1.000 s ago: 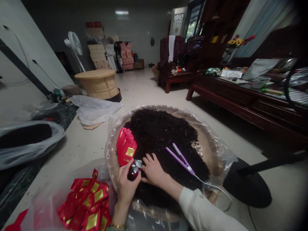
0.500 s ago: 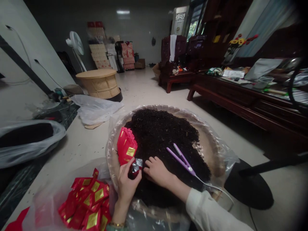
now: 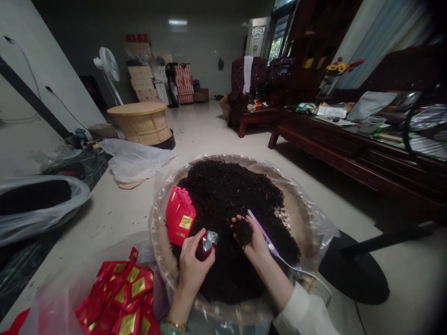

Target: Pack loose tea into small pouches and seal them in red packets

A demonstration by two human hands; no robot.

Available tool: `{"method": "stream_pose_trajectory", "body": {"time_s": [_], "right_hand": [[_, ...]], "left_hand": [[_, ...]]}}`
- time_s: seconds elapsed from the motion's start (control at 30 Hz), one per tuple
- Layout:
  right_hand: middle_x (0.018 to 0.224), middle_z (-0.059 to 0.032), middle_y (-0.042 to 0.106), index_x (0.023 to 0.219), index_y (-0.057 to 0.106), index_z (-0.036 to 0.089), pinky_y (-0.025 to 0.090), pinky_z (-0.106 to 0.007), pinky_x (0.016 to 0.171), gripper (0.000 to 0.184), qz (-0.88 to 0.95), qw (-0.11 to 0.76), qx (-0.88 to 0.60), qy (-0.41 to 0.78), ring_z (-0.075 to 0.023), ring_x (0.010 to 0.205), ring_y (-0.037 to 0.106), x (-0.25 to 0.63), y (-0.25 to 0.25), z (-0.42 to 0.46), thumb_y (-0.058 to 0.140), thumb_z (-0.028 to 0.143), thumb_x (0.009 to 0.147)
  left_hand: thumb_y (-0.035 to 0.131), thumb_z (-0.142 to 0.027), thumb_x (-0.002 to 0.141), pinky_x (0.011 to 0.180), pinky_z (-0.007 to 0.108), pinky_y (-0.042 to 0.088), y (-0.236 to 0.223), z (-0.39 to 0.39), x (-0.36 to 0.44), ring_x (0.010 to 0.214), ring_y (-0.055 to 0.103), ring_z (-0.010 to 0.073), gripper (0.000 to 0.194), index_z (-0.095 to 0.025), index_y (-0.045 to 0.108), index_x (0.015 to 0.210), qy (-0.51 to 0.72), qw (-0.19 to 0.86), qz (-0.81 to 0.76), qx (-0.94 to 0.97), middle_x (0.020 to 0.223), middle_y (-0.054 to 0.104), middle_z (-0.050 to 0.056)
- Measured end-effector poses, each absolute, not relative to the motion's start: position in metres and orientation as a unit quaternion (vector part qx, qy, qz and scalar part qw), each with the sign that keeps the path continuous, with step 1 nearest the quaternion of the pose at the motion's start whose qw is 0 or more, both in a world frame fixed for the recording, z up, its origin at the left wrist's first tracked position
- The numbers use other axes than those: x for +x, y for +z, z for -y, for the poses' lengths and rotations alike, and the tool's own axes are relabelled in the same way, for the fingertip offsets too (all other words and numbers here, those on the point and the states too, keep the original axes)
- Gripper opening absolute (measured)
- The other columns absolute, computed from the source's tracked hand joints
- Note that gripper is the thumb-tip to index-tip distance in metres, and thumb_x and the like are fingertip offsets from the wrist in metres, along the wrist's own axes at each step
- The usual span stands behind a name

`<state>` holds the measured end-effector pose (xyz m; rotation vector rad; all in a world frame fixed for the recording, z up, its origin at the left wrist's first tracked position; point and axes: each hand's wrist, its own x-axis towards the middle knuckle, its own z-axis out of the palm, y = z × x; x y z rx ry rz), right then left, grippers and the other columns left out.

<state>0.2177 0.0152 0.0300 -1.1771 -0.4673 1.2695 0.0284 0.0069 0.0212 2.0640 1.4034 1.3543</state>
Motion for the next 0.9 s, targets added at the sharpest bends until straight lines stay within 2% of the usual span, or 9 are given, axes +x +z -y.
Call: {"method": "stream_pose_trajectory", "body": {"time_s": [0.1,0.2,0.33,0.43,0.53,0.63,0.73,0.9], "right_hand": [[0.085,-0.0073,0.075,0.085,0.063,0.023,0.056,-0.044,0.069,0.038,0.148,0.634,-0.481,0.587,-0.0271,0.079,0.072,0.220,0.035,-0.015,0.041,0.053,0.084],[0.085,-0.0056,0.076,0.086,0.063,0.024,0.056,-0.045,0.071,0.039,0.092,0.654,-0.441,0.607,-0.0266,0.082,0.072,0.219,0.047,-0.013,0.035,0.051,0.087],[0.082,-0.0033,0.075,0.083,0.065,0.023,0.054,-0.044,0.078,0.037,0.039,0.701,-0.365,0.611,-0.0254,0.083,0.071,0.210,0.069,-0.012,0.044,0.054,0.086],[0.084,-0.0022,0.075,0.083,0.068,0.022,0.052,-0.041,0.083,0.040,0.094,0.723,-0.343,0.593,-0.0247,0.084,0.069,0.196,0.083,-0.011,0.056,0.059,0.078],[0.088,-0.0019,0.075,0.082,0.071,0.021,0.050,-0.037,0.083,0.047,0.150,0.724,-0.351,0.574,-0.0230,0.085,0.067,0.183,0.091,-0.010,0.060,0.066,0.074],[0.092,-0.0030,0.075,0.085,0.074,0.021,0.048,-0.035,0.088,0.054,0.221,0.713,-0.369,0.553,-0.0221,0.091,0.065,0.175,0.091,-0.009,0.054,0.071,0.077],[0.097,-0.0057,0.074,0.090,0.075,0.021,0.042,-0.039,0.099,0.061,0.303,0.697,-0.376,0.531,-0.0238,0.100,0.063,0.173,0.087,-0.008,0.043,0.073,0.083],[0.117,-0.0072,0.069,0.107,0.070,0.024,0.040,-0.044,0.105,0.061,0.383,0.657,-0.391,0.519,-0.0248,0.115,0.058,0.175,0.073,0.001,0.033,0.070,0.090]], "left_hand": [[0.064,-0.020,0.075,0.079,0.034,0.057,0.023,-0.006,0.036,0.086,0.065,0.0208,0.043,-0.019,0.064,0.118,0.469,0.161,-0.488,0.718,0.096,0.069,0.007],[0.064,-0.019,0.073,0.078,0.034,0.058,0.022,-0.007,0.042,0.085,0.065,0.0212,0.044,-0.019,0.065,0.117,0.463,0.160,-0.485,0.724,0.095,0.070,0.007],[0.066,-0.016,0.070,0.079,0.036,0.058,0.019,-0.008,0.050,0.086,0.065,0.0221,0.048,-0.018,0.063,0.118,0.452,0.147,-0.480,0.737,0.096,0.070,0.007],[0.067,-0.014,0.067,0.079,0.036,0.058,0.018,-0.009,0.054,0.086,0.064,0.0222,0.051,-0.017,0.063,0.118,0.447,0.142,-0.489,0.735,0.094,0.070,0.007],[0.068,-0.012,0.064,0.077,0.036,0.059,0.017,-0.009,0.056,0.084,0.065,0.0220,0.055,-0.018,0.063,0.118,0.443,0.138,-0.503,0.729,0.091,0.069,0.006],[0.068,-0.012,0.062,0.075,0.036,0.059,0.015,-0.009,0.055,0.082,0.064,0.0228,0.056,-0.018,0.063,0.118,0.439,0.136,-0.516,0.723,0.088,0.068,0.006],[0.068,-0.014,0.062,0.075,0.038,0.058,0.014,-0.009,0.054,0.083,0.064,0.0240,0.053,-0.018,0.063,0.115,0.436,0.137,-0.523,0.719,0.088,0.068,0.006],[0.068,-0.017,0.065,0.079,0.041,0.057,0.008,-0.010,0.052,0.087,0.064,0.0253,0.052,-0.018,0.062,0.116,0.444,0.138,-0.532,0.708,0.091,0.067,0.007]]}}
